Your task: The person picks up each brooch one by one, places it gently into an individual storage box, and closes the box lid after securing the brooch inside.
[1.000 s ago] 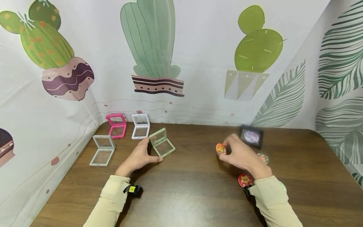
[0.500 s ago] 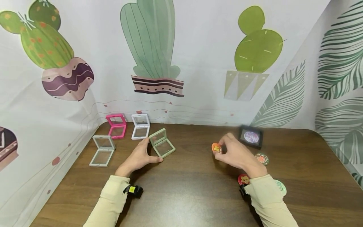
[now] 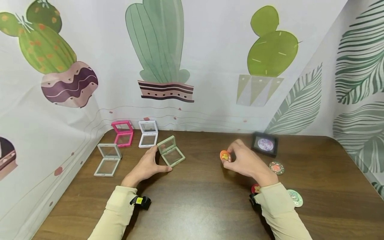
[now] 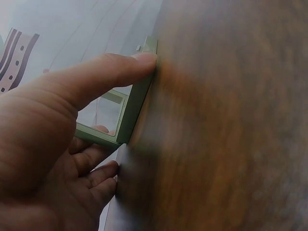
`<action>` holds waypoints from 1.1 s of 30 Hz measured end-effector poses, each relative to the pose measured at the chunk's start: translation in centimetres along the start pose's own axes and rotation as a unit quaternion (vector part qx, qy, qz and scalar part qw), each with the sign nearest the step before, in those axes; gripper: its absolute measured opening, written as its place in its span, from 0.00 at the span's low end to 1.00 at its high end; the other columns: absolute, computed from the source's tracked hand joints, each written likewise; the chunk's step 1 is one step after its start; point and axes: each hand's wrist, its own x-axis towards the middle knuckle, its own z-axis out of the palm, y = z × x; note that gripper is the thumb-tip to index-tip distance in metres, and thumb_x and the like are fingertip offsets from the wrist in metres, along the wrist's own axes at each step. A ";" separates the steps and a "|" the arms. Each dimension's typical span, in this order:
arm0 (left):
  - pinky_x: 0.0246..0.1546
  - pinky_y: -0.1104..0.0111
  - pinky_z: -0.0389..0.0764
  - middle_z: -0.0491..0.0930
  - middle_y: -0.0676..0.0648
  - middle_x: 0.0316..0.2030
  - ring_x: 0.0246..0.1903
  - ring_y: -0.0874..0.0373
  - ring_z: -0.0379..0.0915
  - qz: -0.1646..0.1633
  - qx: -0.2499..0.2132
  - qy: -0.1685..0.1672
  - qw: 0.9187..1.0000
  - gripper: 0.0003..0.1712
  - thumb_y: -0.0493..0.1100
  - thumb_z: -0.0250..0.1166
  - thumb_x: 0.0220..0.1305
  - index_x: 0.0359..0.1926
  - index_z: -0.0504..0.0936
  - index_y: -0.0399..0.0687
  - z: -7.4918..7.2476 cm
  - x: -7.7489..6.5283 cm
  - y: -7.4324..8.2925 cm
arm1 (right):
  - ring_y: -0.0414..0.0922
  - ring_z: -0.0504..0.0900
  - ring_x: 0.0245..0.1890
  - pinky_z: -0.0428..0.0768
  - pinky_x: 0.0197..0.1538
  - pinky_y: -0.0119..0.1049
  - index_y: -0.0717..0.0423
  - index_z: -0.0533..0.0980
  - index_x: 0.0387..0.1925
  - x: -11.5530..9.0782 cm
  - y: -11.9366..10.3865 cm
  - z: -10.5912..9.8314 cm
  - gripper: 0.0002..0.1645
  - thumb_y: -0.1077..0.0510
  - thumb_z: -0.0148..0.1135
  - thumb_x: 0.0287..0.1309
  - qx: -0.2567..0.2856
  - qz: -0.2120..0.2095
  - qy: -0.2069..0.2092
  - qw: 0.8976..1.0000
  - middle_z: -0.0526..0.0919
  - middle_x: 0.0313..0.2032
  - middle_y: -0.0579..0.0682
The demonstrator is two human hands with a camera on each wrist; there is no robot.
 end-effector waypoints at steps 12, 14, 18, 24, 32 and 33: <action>0.71 0.46 0.69 0.71 0.32 0.68 0.69 0.38 0.65 0.001 0.001 0.000 1.000 0.57 0.49 0.87 0.47 0.71 0.66 0.30 0.1 0.0 -0.1 | 0.52 0.81 0.45 0.80 0.51 0.49 0.57 0.79 0.43 0.5 -0.8 0.0 0.19 0.52 0.71 0.53 0.008 -0.002 -0.007 1.000 0.76 0.50 0.51; 0.70 0.45 0.69 0.72 0.32 0.68 0.68 0.38 0.66 0.001 0.000 0.001 1.000 0.57 0.49 0.87 0.47 0.71 0.67 0.30 0.1 0.0 -0.1 | 0.52 0.81 0.46 0.80 0.51 0.50 0.57 0.79 0.43 0.5 -0.9 0.0 0.19 0.52 0.71 0.53 0.009 -0.004 -0.009 1.000 0.76 0.51 0.51; 0.71 0.45 0.69 0.71 0.31 0.68 0.68 0.38 0.65 0.001 0.000 0.001 1.000 0.57 0.49 0.87 0.47 0.71 0.67 0.30 0.1 0.0 -0.1 | 0.52 0.81 0.47 0.80 0.52 0.50 0.57 0.79 0.44 0.6 -1.0 0.1 0.19 0.52 0.72 0.54 0.011 -0.003 -0.013 1.000 0.76 0.52 0.51; 0.70 0.46 0.69 0.71 0.31 0.68 0.68 0.38 0.66 -0.001 -0.001 0.000 1.000 0.57 0.48 0.87 0.47 0.71 0.66 0.30 0.0 -0.1 0.0 | 0.51 0.81 0.44 0.81 0.50 0.50 0.56 0.78 0.45 0.9 -1.2 0.3 0.20 0.49 0.72 0.55 -0.001 0.000 -0.015 1.000 0.76 0.52 0.51; 0.70 0.46 0.69 0.72 0.32 0.67 0.67 0.38 0.66 0.001 -0.001 0.002 1.000 0.56 0.48 0.87 0.47 0.70 0.67 0.30 0.0 -0.1 0.1 | 0.45 0.77 0.33 0.80 0.35 0.44 0.55 0.78 0.43 1.2 -1.4 1.1 0.22 0.46 0.74 0.54 -0.048 -0.012 -0.004 0.999 0.76 0.50 0.51; 0.70 0.46 0.70 0.72 0.32 0.66 0.67 0.38 0.67 0.001 -0.001 0.003 1.000 0.56 0.48 0.87 0.47 0.70 0.67 0.30 0.0 -0.1 0.1 | 0.45 0.76 0.33 0.80 0.34 0.43 0.55 0.78 0.43 1.2 -1.5 1.3 0.22 0.46 0.74 0.53 -0.051 -0.016 -0.001 0.999 0.76 0.50 0.51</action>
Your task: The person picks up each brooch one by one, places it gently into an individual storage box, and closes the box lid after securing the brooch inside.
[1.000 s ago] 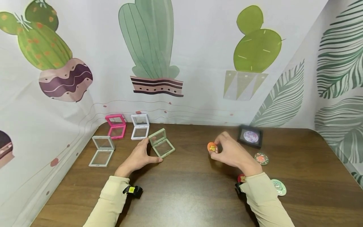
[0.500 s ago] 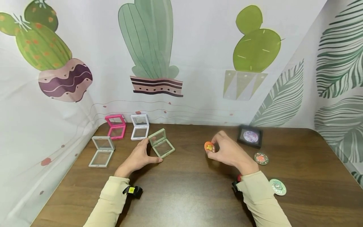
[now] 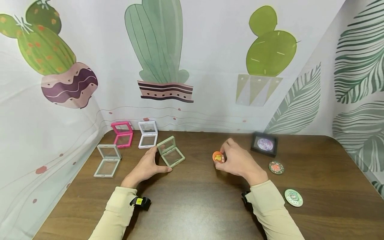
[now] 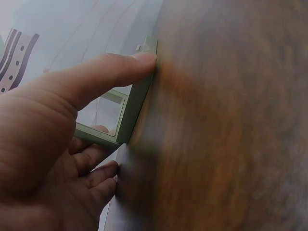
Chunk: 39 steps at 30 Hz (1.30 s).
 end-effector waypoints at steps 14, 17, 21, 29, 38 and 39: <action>0.69 0.46 0.71 0.73 0.33 0.65 0.66 0.39 0.68 0.000 -0.002 -0.001 1.000 0.55 0.49 0.88 0.47 0.69 0.68 0.31 0.1 0.0 -0.1 | 0.44 0.74 0.33 0.79 0.33 0.41 0.55 0.78 0.39 0.5 -1.5 1.0 0.19 0.48 0.74 0.50 -0.028 -0.042 0.005 0.999 0.76 0.44 0.50; 0.69 0.46 0.71 0.74 0.34 0.65 0.66 0.39 0.68 -0.001 -0.002 0.001 1.000 0.55 0.49 0.88 0.47 0.69 0.68 0.32 0.1 0.0 -0.1 | 0.45 0.74 0.34 0.79 0.34 0.42 0.55 0.78 0.37 0.5 -1.7 1.2 0.19 0.49 0.74 0.49 -0.030 -0.046 0.005 0.998 0.75 0.43 0.50; 0.69 0.47 0.71 0.74 0.34 0.65 0.66 0.39 0.68 -0.001 0.000 0.000 1.000 0.55 0.49 0.88 0.47 0.69 0.68 0.31 0.1 0.1 -0.1 | 0.45 0.74 0.34 0.79 0.35 0.42 0.54 0.78 0.37 0.5 -1.9 1.4 0.19 0.49 0.74 0.47 -0.034 -0.043 -0.001 0.998 0.75 0.43 0.49; 0.68 0.46 0.71 0.74 0.34 0.64 0.65 0.39 0.68 0.001 0.001 0.000 1.000 0.55 0.48 0.88 0.47 0.69 0.68 0.31 0.1 0.1 -0.1 | 0.45 0.74 0.34 0.78 0.35 0.42 0.54 0.78 0.35 0.6 -2.1 1.7 0.19 0.49 0.75 0.45 -0.047 -0.045 -0.005 0.998 0.74 0.42 0.50; 0.68 0.46 0.71 0.75 0.34 0.62 0.64 0.39 0.69 0.008 0.003 0.004 1.000 0.54 0.48 0.88 0.47 0.68 0.69 0.31 0.2 0.1 -0.1 | 0.44 0.72 0.33 0.77 0.33 0.40 0.56 0.77 0.35 0.8 -2.7 1.7 0.19 0.49 0.73 0.47 -0.051 -0.056 -0.007 0.997 0.73 0.40 0.49; 0.68 0.47 0.71 0.75 0.34 0.62 0.64 0.39 0.69 0.009 0.002 0.004 1.000 0.53 0.48 0.88 0.47 0.68 0.69 0.31 0.2 0.1 -0.1 | 0.45 0.72 0.33 0.77 0.33 0.41 0.56 0.78 0.36 0.8 -2.8 1.6 0.19 0.48 0.73 0.47 -0.052 -0.057 -0.008 0.997 0.73 0.40 0.49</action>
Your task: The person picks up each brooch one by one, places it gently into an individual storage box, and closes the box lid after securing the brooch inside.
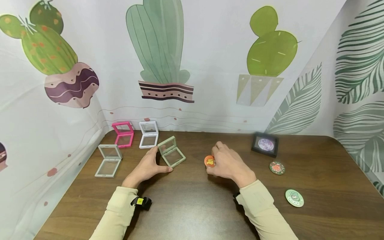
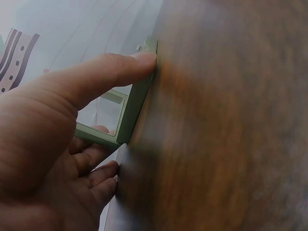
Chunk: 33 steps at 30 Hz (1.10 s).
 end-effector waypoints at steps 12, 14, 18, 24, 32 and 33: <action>0.67 0.46 0.72 0.75 0.34 0.63 0.64 0.39 0.69 -0.001 -0.004 0.000 1.000 0.54 0.48 0.88 0.47 0.68 0.69 0.31 0.0 0.0 -0.1 | 0.45 0.73 0.35 0.78 0.35 0.41 0.56 0.78 0.36 0.8 -0.5 -0.3 0.20 0.48 0.74 0.47 0.013 0.006 -0.011 1.000 0.74 0.42 0.50; 0.67 0.46 0.72 0.75 0.34 0.63 0.64 0.39 0.68 -0.002 -0.005 -0.001 1.000 0.54 0.48 0.88 0.47 0.68 0.69 0.31 0.0 0.0 -0.1 | 0.45 0.73 0.35 0.78 0.35 0.41 0.56 0.78 0.36 0.9 -0.6 -0.4 0.19 0.48 0.74 0.49 0.016 0.008 -0.011 1.000 0.74 0.43 0.51; 0.67 0.47 0.72 0.75 0.34 0.63 0.64 0.39 0.69 0.000 -0.005 0.000 1.000 0.54 0.48 0.88 0.46 0.68 0.69 0.31 0.0 0.0 -0.2 | 0.45 0.74 0.35 0.79 0.36 0.41 0.56 0.78 0.37 1.1 -0.7 -0.4 0.19 0.48 0.73 0.49 0.017 0.003 -0.007 1.000 0.75 0.44 0.51; 0.67 0.47 0.72 0.75 0.35 0.63 0.64 0.40 0.69 0.001 -0.004 0.001 1.000 0.55 0.49 0.88 0.47 0.69 0.69 0.32 0.0 0.0 -0.2 | 0.45 0.74 0.34 0.78 0.37 0.41 0.56 0.78 0.37 1.3 -0.9 -0.5 0.19 0.48 0.73 0.49 0.022 -0.006 -0.003 1.000 0.74 0.42 0.50; 0.68 0.47 0.71 0.75 0.35 0.63 0.64 0.39 0.68 0.001 -0.006 0.000 1.000 0.55 0.49 0.88 0.46 0.69 0.69 0.32 0.0 0.0 -0.1 | 0.45 0.73 0.34 0.77 0.36 0.41 0.57 0.78 0.37 1.7 -1.1 -0.4 0.19 0.48 0.72 0.49 0.025 -0.008 0.006 1.000 0.74 0.43 0.49; 0.68 0.47 0.71 0.75 0.35 0.63 0.64 0.39 0.68 0.001 -0.007 0.000 1.000 0.55 0.49 0.88 0.46 0.69 0.69 0.32 0.0 0.0 -0.1 | 0.45 0.73 0.34 0.77 0.36 0.41 0.57 0.78 0.38 1.7 -1.1 -0.4 0.20 0.48 0.72 0.49 0.025 -0.008 0.005 1.000 0.74 0.43 0.49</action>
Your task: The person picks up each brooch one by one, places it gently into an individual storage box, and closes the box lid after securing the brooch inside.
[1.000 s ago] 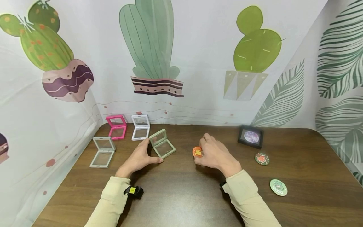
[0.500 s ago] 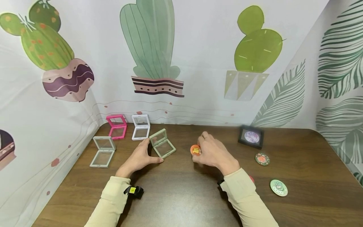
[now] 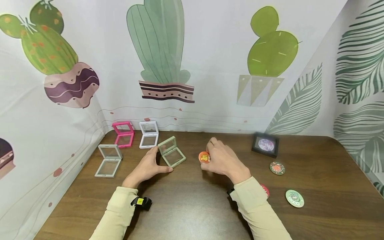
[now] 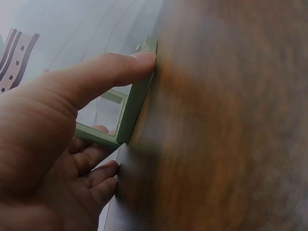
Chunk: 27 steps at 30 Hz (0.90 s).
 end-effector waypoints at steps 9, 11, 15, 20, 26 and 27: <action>0.68 0.47 0.72 0.75 0.34 0.63 0.64 0.40 0.68 0.001 -0.001 0.002 1.000 0.55 0.48 0.88 0.46 0.69 0.69 0.31 -0.1 0.0 0.1 | 0.45 0.73 0.33 0.77 0.35 0.40 0.57 0.78 0.38 0.4 -0.7 0.1 0.20 0.48 0.71 0.50 0.010 0.004 -0.003 1.000 0.74 0.43 0.50; 0.68 0.47 0.71 0.75 0.34 0.63 0.64 0.40 0.68 0.001 -0.001 0.002 1.000 0.55 0.48 0.88 0.46 0.69 0.69 0.31 -0.1 -0.1 0.1 | 0.44 0.73 0.33 0.77 0.35 0.40 0.57 0.78 0.38 0.6 -0.8 0.1 0.19 0.48 0.71 0.50 0.015 0.007 -0.004 1.000 0.75 0.44 0.50; 0.68 0.47 0.71 0.75 0.34 0.64 0.64 0.40 0.68 0.000 -0.003 0.001 1.000 0.56 0.48 0.88 0.46 0.70 0.69 0.31 -0.1 -0.1 0.2 | 0.44 0.74 0.33 0.77 0.34 0.39 0.56 0.78 0.37 0.8 -0.9 0.1 0.19 0.48 0.71 0.49 0.026 0.015 -0.007 1.000 0.75 0.45 0.51; 0.67 0.47 0.72 0.75 0.34 0.64 0.64 0.40 0.68 -0.001 -0.002 0.001 1.000 0.56 0.48 0.88 0.46 0.70 0.68 0.31 -0.1 -0.1 0.2 | 0.44 0.74 0.34 0.78 0.35 0.39 0.56 0.78 0.35 1.0 -0.9 0.2 0.17 0.48 0.70 0.50 0.027 0.019 -0.014 0.999 0.76 0.45 0.51; 0.67 0.47 0.72 0.75 0.35 0.63 0.64 0.40 0.68 -0.002 -0.003 0.001 1.000 0.55 0.48 0.88 0.46 0.70 0.69 0.31 -0.1 -0.1 0.3 | 0.44 0.74 0.34 0.78 0.35 0.39 0.57 0.78 0.38 1.3 -1.0 0.5 0.20 0.47 0.70 0.50 0.029 0.021 -0.014 0.999 0.75 0.44 0.50; 0.67 0.47 0.72 0.75 0.35 0.63 0.64 0.40 0.68 -0.003 -0.003 0.001 1.000 0.55 0.48 0.88 0.46 0.70 0.69 0.31 -0.1 -0.1 0.3 | 0.44 0.74 0.33 0.78 0.35 0.39 0.56 0.78 0.38 1.4 -1.1 0.6 0.20 0.47 0.70 0.50 0.030 0.019 -0.014 0.999 0.75 0.45 0.50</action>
